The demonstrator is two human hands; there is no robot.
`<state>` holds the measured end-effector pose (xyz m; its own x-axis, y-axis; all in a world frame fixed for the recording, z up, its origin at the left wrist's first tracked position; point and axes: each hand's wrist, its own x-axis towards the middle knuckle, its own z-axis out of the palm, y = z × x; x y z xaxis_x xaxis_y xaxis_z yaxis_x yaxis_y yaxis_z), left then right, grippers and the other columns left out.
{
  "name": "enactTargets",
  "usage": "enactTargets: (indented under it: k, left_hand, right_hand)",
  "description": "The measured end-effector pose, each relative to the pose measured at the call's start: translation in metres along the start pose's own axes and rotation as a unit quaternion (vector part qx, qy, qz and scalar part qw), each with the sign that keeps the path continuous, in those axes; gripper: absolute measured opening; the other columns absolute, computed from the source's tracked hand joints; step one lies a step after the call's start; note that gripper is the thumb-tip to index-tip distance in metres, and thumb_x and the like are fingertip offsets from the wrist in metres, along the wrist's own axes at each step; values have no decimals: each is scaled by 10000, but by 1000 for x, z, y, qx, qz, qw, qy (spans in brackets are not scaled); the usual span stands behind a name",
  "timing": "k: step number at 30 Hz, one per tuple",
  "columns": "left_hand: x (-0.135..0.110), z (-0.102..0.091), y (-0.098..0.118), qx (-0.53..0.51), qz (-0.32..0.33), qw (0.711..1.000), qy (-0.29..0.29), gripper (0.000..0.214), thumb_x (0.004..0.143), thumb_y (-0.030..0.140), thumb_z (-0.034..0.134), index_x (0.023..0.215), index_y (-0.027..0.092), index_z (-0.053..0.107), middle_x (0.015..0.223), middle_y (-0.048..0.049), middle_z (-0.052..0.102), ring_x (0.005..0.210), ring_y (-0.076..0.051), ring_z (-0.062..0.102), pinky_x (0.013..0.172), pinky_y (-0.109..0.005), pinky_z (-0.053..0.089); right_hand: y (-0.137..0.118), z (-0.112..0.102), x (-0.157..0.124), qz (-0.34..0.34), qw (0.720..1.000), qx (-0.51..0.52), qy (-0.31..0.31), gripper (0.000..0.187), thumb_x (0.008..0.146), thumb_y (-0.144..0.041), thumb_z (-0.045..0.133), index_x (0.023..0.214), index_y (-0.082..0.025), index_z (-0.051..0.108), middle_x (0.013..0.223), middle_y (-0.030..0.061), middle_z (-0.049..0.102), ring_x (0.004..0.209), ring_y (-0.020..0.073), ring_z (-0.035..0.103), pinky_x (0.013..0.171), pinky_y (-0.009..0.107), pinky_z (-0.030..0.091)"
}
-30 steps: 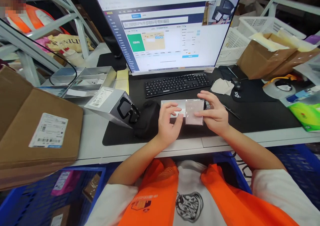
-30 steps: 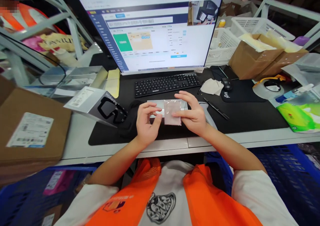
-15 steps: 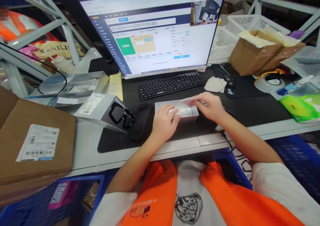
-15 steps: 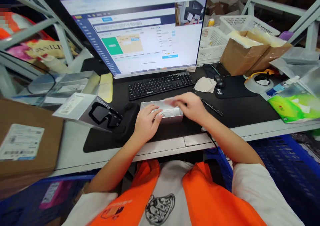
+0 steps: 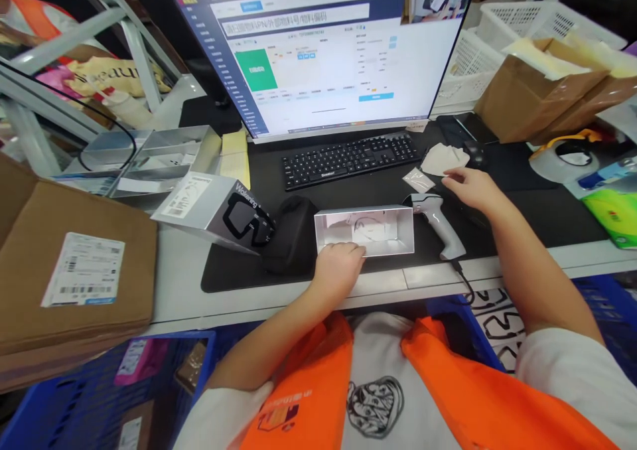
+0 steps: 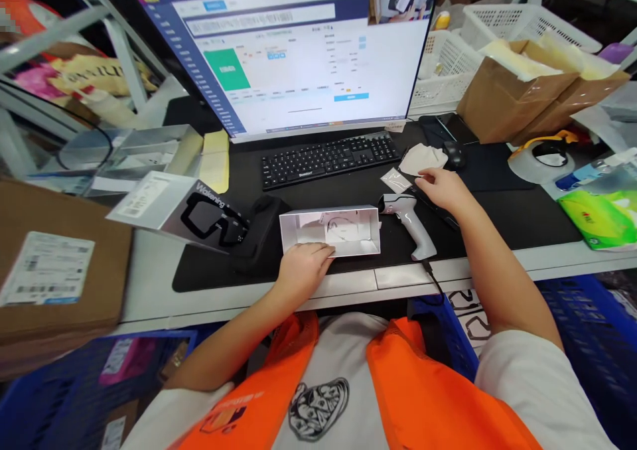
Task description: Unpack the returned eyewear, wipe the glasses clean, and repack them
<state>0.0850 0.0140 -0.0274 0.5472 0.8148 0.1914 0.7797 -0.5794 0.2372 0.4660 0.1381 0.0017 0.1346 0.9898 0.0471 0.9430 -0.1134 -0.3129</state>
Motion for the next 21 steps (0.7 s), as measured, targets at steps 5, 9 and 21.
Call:
enactTargets:
  k: [5, 9, 21]
  left_hand:
    - [7, -6, -5, 9, 14, 1000, 8, 183, 959, 170, 586, 998, 203, 762, 933, -74, 784, 868, -239, 716, 732, -368, 447]
    - [33, -19, -7, 11, -17, 999, 24, 221, 993, 213, 545, 926, 185, 754, 870, -83, 765, 834, -249, 695, 738, -380, 427]
    - [39, -47, -35, 35, -140, 971, 189, 472, 903, 356, 705, 1338, 184, 642, 1325, -169, 650, 1304, -368, 549, 1029, -495, 473]
  right_hand:
    - [36, 9, -29, 20, 995, -86, -45, 527, 906, -487, 594, 1279, -126, 686, 1204, 184, 725, 1085, 328, 684, 919, 417, 521]
    - [44, 17, -42, -1, 993, -112, -28, 442, 919, -515, 571, 1067, -128, 727, 1181, 232, 689, 1085, 337, 642, 942, 430, 476]
    - [86, 11, -42, 196, 972, -114, 55, 506, 892, -575, 497, 1035, -176, 775, 1130, 271, 705, 1065, 410, 659, 816, 499, 491]
